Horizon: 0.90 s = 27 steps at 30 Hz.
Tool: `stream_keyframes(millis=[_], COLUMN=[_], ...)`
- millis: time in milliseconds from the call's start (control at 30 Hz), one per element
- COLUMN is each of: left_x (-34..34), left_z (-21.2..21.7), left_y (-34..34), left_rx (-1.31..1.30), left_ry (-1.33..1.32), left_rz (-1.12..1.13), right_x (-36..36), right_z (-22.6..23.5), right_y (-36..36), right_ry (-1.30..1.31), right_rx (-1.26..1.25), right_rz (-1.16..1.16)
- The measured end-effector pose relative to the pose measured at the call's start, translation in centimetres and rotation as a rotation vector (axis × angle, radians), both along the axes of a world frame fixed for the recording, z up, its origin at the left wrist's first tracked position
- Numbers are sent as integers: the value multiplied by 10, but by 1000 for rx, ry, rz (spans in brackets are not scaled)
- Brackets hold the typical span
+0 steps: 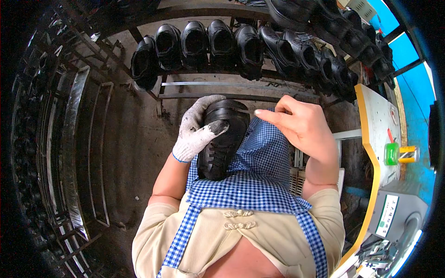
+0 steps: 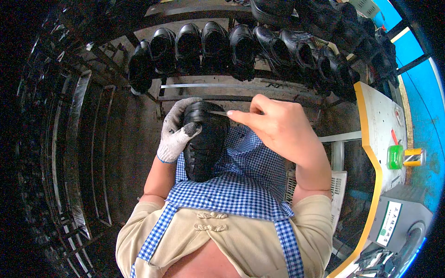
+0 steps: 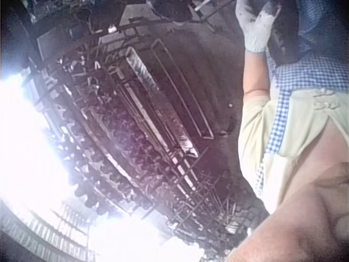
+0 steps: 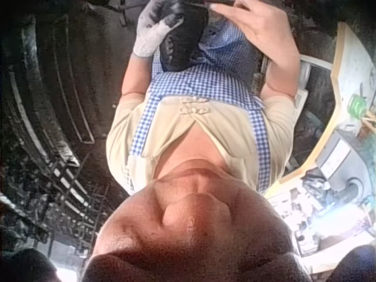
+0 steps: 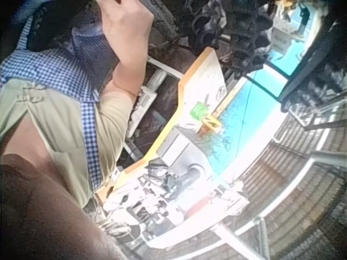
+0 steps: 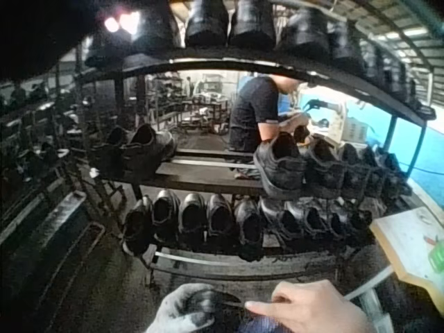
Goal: The person sits on the floor and uses a small metal tool to scrape and clean the soles and edges of black shoes. They pick up shoes from a nearby rack, work on them one by one, and place them back on the rack after cleaning.
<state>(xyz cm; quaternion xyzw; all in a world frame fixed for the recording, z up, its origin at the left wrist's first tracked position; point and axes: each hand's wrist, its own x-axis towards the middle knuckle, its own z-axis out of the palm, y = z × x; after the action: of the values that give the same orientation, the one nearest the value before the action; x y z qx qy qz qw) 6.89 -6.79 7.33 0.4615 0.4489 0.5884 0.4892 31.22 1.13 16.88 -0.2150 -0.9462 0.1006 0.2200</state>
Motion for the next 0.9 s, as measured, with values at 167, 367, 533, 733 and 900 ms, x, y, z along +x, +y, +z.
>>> stream_keyframes(millis=[167, 367, 533, 733, 900], left_x=[1, 1, 5, 1, -3], left_z=[2, 1, -1, 4, -1], left_y=[0, 2, 3, 1, 1], left_rx=[-16, 1, -33, -17, 1], left_ry=[53, 70, 99, 59, 34], left_rz=[0, -7, -20, -16, 4], right_x=[-7, -2, -11, 0, 10], right_z=[0, 1, 0, -11, -24], right_y=[1, 7, 2, 8, 8], right_ry=[38, 29, 24, 94, 169], right_rx=[41, 52, 55, -50, -158], right_rz=[33, 51, 37, 14, -14])
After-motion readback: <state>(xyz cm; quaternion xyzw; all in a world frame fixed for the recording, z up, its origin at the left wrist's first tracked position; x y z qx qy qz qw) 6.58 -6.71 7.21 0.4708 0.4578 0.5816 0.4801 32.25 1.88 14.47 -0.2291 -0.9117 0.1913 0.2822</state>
